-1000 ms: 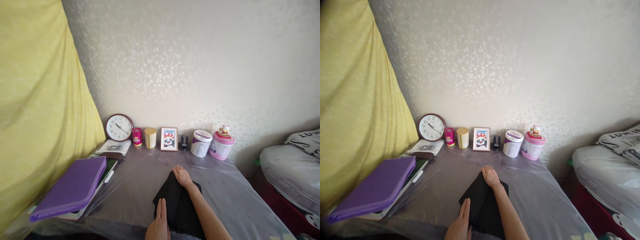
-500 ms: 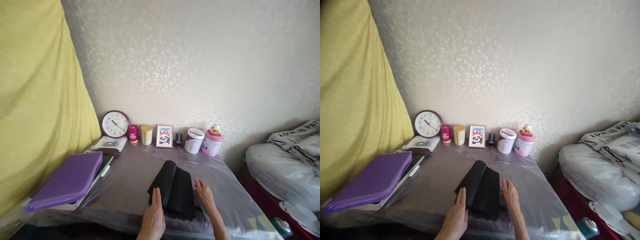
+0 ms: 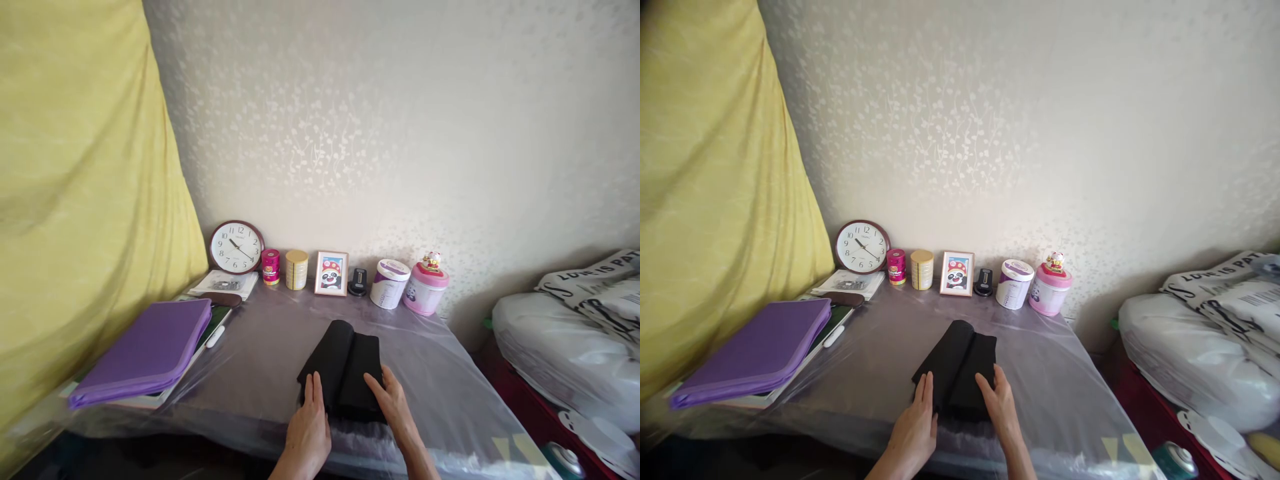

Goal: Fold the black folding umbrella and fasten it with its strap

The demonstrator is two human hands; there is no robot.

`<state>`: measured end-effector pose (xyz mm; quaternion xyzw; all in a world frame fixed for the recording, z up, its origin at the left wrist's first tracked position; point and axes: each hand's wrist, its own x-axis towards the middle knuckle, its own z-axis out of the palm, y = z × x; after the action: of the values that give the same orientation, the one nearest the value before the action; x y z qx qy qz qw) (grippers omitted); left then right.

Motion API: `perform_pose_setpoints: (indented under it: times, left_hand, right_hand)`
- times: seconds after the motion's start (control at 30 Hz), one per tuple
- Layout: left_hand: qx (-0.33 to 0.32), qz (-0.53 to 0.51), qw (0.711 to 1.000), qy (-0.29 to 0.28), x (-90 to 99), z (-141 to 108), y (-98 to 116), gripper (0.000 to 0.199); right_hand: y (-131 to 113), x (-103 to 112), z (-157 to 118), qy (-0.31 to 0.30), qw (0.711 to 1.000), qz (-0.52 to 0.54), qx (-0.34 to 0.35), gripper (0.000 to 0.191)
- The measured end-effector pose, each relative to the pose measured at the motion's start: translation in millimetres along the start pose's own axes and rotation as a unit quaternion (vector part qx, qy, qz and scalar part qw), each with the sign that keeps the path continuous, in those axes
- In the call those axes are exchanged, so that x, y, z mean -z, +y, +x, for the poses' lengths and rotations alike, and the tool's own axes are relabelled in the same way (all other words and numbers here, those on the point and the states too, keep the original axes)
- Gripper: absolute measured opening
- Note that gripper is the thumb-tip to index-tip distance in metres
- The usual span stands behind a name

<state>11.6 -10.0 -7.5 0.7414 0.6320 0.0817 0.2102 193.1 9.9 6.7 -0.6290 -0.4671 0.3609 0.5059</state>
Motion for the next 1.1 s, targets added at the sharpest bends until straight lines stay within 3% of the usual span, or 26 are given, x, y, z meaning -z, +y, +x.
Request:
perform_pose_setpoints:
  times: [0.27,0.43,0.57,0.73,1.0,1.1]
  left_hand:
    - [0.008,0.016,1.0,-0.002,1.1,-0.2,3.1,0.077]
    - [0.008,0.032,0.999,-0.017,5.3,0.5,4.9,0.08]
    - [-0.001,0.038,0.999,-0.009,-0.3,2.4,1.1,0.07]
    - [0.001,0.026,1.0,0.008,-6.1,4.1,-0.8,0.063]
    - [-0.025,0.016,1.0,0.007,3.0,-3.7,-11.3,0.061]
    - [-0.03,0.028,0.998,0.037,6.6,-8.3,-20.3,0.059]
  right_hand:
    - [-36.0,-49.5,25.0,-0.012,0.996,-0.051,0.074,0.048]
    - [-35.6,-78.8,39.8,-0.055,0.991,-0.1,0.071,0.048]
    - [-29.4,-94.4,46.1,-0.082,0.986,-0.139,0.044,0.048]
    - [-24.9,-100.5,49.4,-0.11,0.97,-0.215,0.009,0.057]
    - [-32.8,-100.0,47.8,-0.13,0.951,-0.281,0.014,0.056]
    - [-34.1,-99.9,48.4,-0.138,0.947,-0.288,0.015,0.057]
